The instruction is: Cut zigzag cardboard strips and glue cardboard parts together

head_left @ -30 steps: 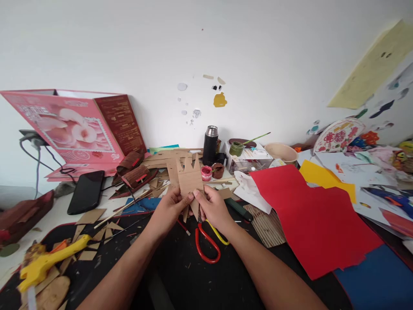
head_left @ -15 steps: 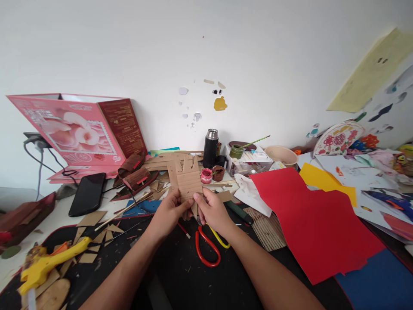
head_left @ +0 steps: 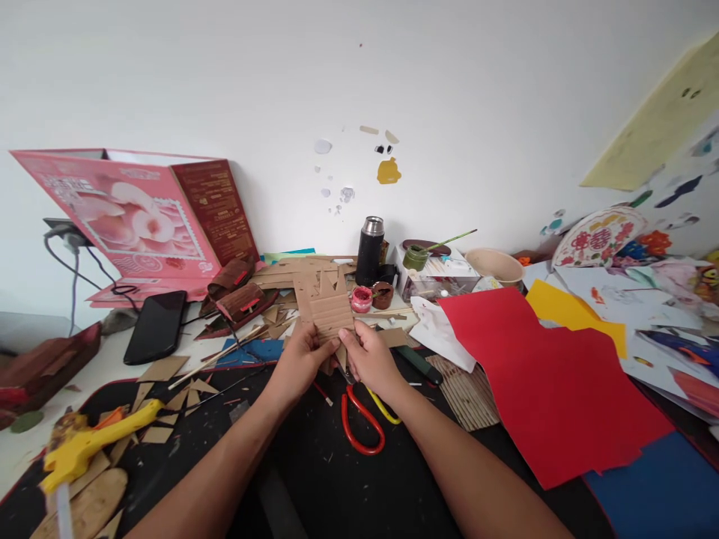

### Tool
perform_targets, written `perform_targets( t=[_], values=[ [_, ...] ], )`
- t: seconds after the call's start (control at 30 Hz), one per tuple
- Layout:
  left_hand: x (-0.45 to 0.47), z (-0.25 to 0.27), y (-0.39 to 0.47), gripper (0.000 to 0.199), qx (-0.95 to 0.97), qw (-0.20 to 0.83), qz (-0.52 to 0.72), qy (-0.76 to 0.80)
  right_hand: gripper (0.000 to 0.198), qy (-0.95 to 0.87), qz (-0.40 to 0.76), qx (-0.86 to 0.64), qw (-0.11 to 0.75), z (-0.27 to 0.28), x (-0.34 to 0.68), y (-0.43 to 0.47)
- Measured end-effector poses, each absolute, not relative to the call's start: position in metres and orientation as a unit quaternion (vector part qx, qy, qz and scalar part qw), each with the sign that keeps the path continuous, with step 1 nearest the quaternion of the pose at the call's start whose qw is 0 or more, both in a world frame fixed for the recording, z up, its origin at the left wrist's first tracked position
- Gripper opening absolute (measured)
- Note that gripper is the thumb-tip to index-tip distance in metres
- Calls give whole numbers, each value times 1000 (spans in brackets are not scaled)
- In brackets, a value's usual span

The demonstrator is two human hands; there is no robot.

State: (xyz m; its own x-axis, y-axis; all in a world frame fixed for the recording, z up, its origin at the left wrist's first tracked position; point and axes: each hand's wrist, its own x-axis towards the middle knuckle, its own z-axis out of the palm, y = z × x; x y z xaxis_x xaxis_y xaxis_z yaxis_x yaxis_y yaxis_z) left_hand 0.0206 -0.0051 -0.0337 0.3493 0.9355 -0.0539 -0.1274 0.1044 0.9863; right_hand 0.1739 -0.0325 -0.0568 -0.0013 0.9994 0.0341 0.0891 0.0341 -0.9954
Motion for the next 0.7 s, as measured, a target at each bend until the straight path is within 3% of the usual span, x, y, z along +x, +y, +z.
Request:
perform_targets(
  t=[0.2,0.5,0.7],
  values=[
    [19,-27,-9,62,526,639,428,363,41,-528,490,-478,502,-42,173,-38],
    [-1,-11,-6,53,586,637,350,358,54,-539,503,-472,484,-35,176,-42],
    [1,-10,-9,57,587,618,366,374,47,-559,466,-503,465,-36,177,-45]
  ],
)
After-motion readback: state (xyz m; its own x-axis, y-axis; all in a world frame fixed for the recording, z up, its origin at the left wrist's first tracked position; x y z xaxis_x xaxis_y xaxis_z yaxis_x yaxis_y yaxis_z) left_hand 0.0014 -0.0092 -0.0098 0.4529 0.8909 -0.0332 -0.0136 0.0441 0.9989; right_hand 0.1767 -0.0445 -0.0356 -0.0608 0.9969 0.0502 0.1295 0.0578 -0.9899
